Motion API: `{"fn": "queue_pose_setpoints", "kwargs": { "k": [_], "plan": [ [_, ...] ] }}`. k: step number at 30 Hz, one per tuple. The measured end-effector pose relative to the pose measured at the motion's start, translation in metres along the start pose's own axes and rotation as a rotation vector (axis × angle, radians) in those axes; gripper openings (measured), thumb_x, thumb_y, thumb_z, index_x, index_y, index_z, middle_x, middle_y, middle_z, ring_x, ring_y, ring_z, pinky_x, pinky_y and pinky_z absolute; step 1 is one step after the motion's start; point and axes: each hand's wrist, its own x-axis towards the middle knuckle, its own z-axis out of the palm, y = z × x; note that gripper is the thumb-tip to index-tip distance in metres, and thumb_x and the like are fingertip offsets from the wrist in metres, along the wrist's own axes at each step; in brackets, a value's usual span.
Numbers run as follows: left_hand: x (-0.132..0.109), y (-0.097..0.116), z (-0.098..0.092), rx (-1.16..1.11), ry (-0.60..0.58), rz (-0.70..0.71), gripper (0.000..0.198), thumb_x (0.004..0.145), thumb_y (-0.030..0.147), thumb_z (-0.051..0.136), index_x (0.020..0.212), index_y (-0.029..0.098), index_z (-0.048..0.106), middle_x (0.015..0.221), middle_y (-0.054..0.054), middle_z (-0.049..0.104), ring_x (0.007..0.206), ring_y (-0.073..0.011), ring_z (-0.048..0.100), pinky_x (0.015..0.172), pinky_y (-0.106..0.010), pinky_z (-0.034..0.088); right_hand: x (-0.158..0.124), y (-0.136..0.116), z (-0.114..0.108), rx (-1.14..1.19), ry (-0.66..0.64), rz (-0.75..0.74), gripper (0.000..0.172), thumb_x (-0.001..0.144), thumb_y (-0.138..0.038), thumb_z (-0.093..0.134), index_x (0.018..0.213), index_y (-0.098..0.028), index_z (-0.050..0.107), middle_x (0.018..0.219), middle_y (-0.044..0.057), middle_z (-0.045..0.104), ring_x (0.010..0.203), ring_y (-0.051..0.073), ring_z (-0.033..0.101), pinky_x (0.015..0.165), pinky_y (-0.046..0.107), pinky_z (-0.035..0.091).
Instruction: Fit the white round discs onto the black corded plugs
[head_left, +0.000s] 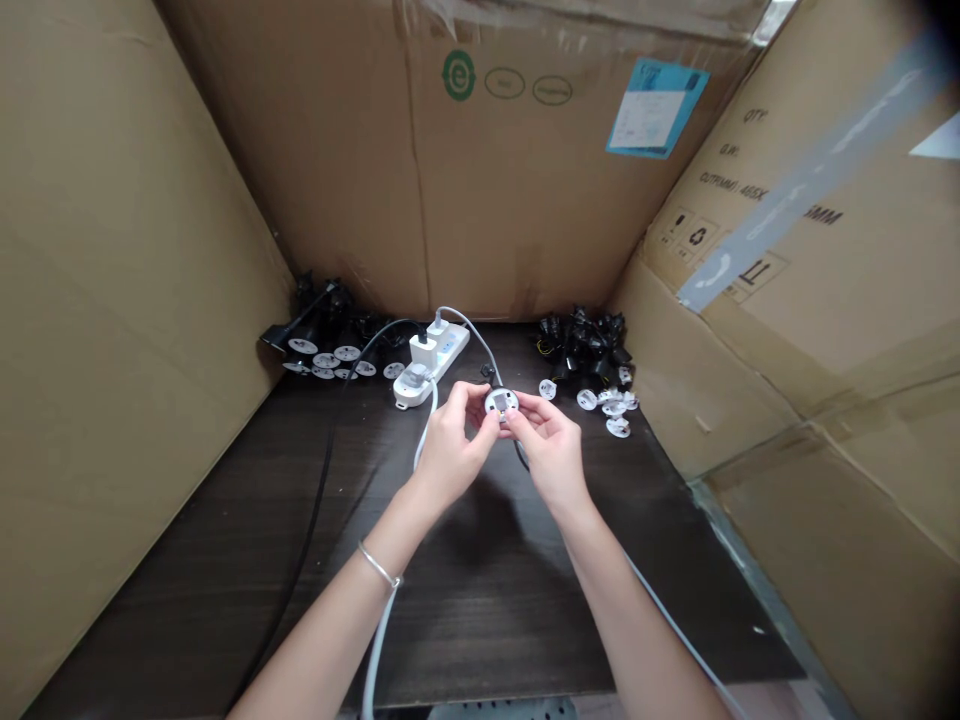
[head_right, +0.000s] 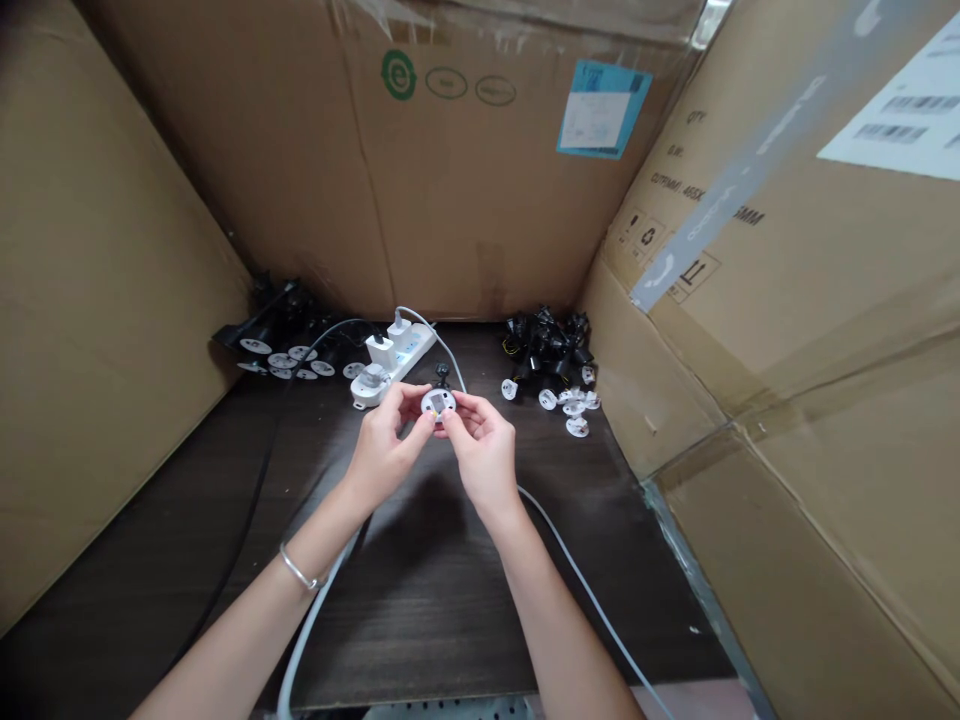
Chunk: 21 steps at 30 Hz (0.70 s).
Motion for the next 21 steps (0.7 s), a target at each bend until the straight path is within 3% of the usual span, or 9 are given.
{"fn": "queue_pose_setpoints", "kwargs": {
  "k": [8, 11, 15, 18, 21],
  "plan": [
    [0.002, 0.006, -0.002, -0.187, -0.010, -0.055, 0.030, 0.080, 0.031, 0.054, 0.106, 0.017, 0.047, 0.094, -0.007, 0.059, 0.084, -0.0164, 0.058, 0.076, -0.030, 0.048, -0.005, -0.002, 0.001, -0.026, 0.005, -0.079, 0.027, 0.075, -0.027, 0.061, 0.100, -0.017, 0.061, 0.095, 0.007, 0.067, 0.087, 0.020, 0.064, 0.073, 0.035, 0.055],
    [0.004, 0.014, -0.006, -0.271, -0.038, -0.135, 0.031, 0.080, 0.036, 0.053, 0.106, 0.019, 0.047, 0.098, -0.007, 0.059, 0.090, -0.0174, 0.058, 0.077, -0.029, 0.048, -0.010, -0.002, 0.003, -0.296, 0.005, -0.330, 0.031, 0.081, -0.021, 0.054, 0.111, -0.020, 0.058, 0.103, 0.008, 0.064, 0.094, 0.021, 0.061, 0.082, 0.038, 0.051],
    [0.001, 0.024, -0.014, -0.247, 0.019, -0.227, 0.025, 0.079, 0.037, 0.054, 0.095, 0.018, 0.048, 0.085, -0.004, 0.059, 0.080, -0.0163, 0.059, 0.070, -0.028, 0.048, -0.017, 0.001, 0.005, -0.618, -0.112, -0.677, 0.041, 0.084, -0.009, 0.043, 0.120, -0.026, 0.052, 0.118, 0.008, 0.057, 0.110, 0.021, 0.052, 0.094, 0.040, 0.044],
    [-0.003, 0.033, -0.037, -0.110, 0.171, -0.222, 0.025, 0.076, 0.035, 0.058, 0.093, 0.018, 0.051, 0.085, -0.004, 0.060, 0.080, -0.0164, 0.060, 0.071, -0.028, 0.047, -0.020, -0.002, 0.007, -0.657, -0.159, -0.675, 0.048, 0.084, -0.010, 0.045, 0.129, -0.026, 0.042, 0.122, 0.009, 0.053, 0.101, 0.019, 0.056, 0.088, 0.037, 0.047],
    [0.005, 0.036, -0.077, 0.165, 0.460, -0.129, 0.029, 0.072, 0.035, 0.062, 0.096, 0.020, 0.054, 0.093, -0.003, 0.059, 0.085, -0.0163, 0.058, 0.075, -0.027, 0.046, -0.023, -0.008, 0.008, -0.598, -0.097, -0.602, 0.048, 0.083, -0.014, 0.048, 0.129, -0.025, 0.039, 0.120, 0.010, 0.052, 0.085, 0.017, 0.059, 0.075, 0.034, 0.051]
  ]
}}
